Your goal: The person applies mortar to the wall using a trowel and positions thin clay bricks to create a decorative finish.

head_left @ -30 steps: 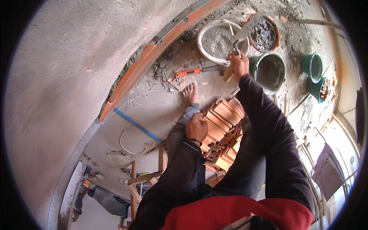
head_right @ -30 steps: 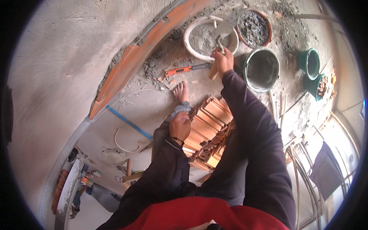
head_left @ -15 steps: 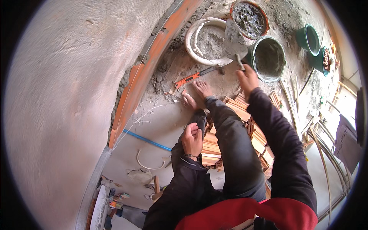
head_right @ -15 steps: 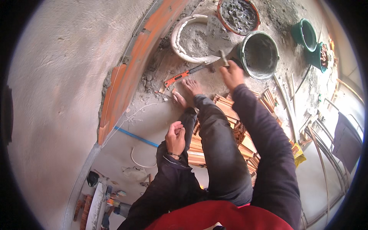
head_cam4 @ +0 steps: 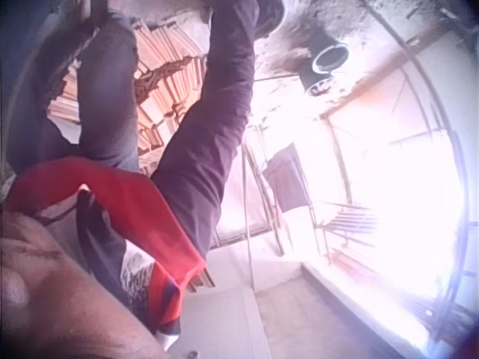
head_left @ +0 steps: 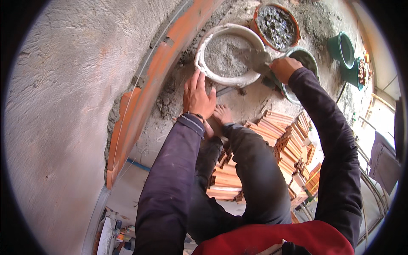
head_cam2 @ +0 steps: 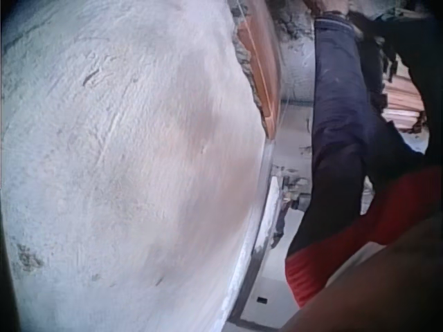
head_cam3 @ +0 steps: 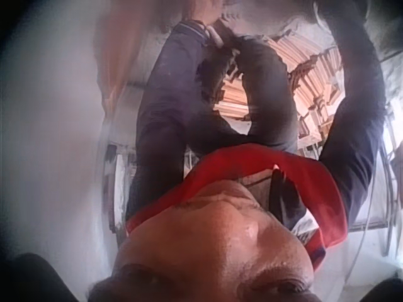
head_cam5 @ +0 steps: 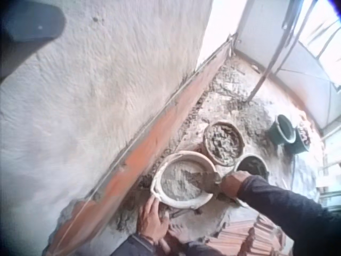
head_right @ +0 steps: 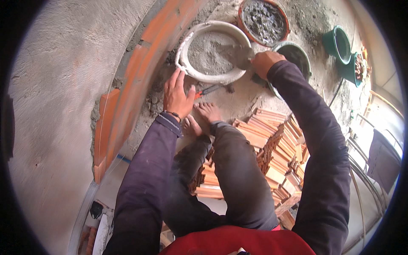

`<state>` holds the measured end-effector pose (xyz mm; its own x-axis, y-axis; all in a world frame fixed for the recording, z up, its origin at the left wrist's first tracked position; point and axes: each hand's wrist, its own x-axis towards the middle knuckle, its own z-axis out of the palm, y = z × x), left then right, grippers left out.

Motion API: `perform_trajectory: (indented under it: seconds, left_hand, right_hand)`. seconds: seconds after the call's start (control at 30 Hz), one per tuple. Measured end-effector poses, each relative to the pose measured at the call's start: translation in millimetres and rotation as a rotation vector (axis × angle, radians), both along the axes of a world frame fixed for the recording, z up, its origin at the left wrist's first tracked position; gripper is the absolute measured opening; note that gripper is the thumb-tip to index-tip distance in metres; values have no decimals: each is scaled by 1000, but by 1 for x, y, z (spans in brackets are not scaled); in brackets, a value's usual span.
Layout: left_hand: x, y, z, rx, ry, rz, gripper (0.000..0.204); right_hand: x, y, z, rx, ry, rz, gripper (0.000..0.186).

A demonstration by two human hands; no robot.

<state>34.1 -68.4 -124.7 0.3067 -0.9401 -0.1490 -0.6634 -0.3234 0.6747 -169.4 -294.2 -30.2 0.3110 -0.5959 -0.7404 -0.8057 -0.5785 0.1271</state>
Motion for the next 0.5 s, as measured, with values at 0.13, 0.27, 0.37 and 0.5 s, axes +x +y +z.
perform_trajectory:
  seconds: [0.13, 0.27, 0.37, 0.5]
  left_hand:
    - [8, -1, 30, 68, -7, -117, 64]
    - [10, 8, 100, 109, 75, -287, 49]
    - [7, 22, 125, -69, 73, -323, 39]
    - [11, 49, 135, 10, 119, -370, 39]
  right_hand:
    - [11, 1, -21, 16, 13, 53, 39]
    - [6, 2, -51, 34, -34, 248, 29]
    - [-23, -8, -74, 23, -177, 304, 27]
    - [-40, 0, -55, -12, -359, 117, 35]
